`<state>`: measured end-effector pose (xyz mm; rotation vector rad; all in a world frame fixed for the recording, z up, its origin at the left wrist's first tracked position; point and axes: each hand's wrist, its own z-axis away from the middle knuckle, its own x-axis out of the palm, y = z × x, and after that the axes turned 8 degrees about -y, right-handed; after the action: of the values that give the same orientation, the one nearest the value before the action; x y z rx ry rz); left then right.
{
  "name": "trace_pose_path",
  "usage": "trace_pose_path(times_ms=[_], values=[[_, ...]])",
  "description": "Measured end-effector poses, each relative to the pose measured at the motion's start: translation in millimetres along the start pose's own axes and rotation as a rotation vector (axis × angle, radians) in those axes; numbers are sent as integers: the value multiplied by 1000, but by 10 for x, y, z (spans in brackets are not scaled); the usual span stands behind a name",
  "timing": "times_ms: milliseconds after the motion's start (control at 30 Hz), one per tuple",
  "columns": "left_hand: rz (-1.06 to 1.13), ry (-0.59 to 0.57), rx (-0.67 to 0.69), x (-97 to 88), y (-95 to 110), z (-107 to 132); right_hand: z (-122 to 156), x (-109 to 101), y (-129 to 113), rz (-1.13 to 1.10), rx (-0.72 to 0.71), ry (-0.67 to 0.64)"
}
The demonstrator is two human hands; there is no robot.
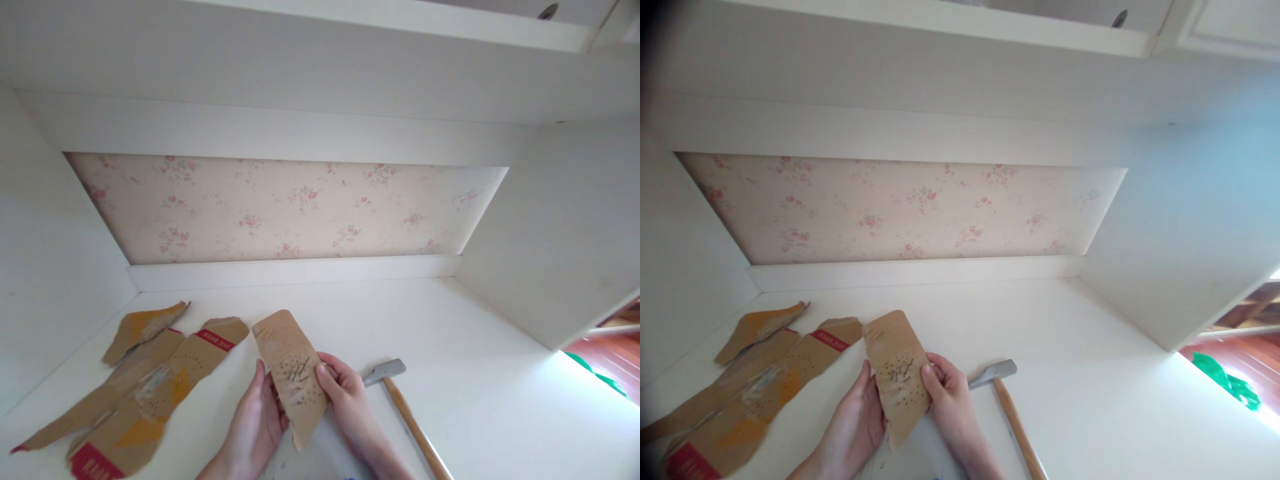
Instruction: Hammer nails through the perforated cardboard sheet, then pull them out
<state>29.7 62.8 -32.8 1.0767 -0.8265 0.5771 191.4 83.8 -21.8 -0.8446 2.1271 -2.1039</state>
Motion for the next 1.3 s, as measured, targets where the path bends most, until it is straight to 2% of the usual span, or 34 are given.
trace_pose_path(times_ms=[167,267,500,800,1033,1300], values=[[-135,79,4,75,-49,45,18,6,-4,-14,12,-19],[-201,57,11,116,-75,73,11,-9,22,-68,11,-25],[-202,66,9,162,-77,79,-21,-44,93,-122,39,-5],[-233,140,27,187,-92,85,-17,-13,30,-146,42,-25],[-260,152,45,115,-129,46,-14,1,19,-176,32,-46],[-294,111,48,54,-155,26,-11,-3,47,-220,38,-60]])
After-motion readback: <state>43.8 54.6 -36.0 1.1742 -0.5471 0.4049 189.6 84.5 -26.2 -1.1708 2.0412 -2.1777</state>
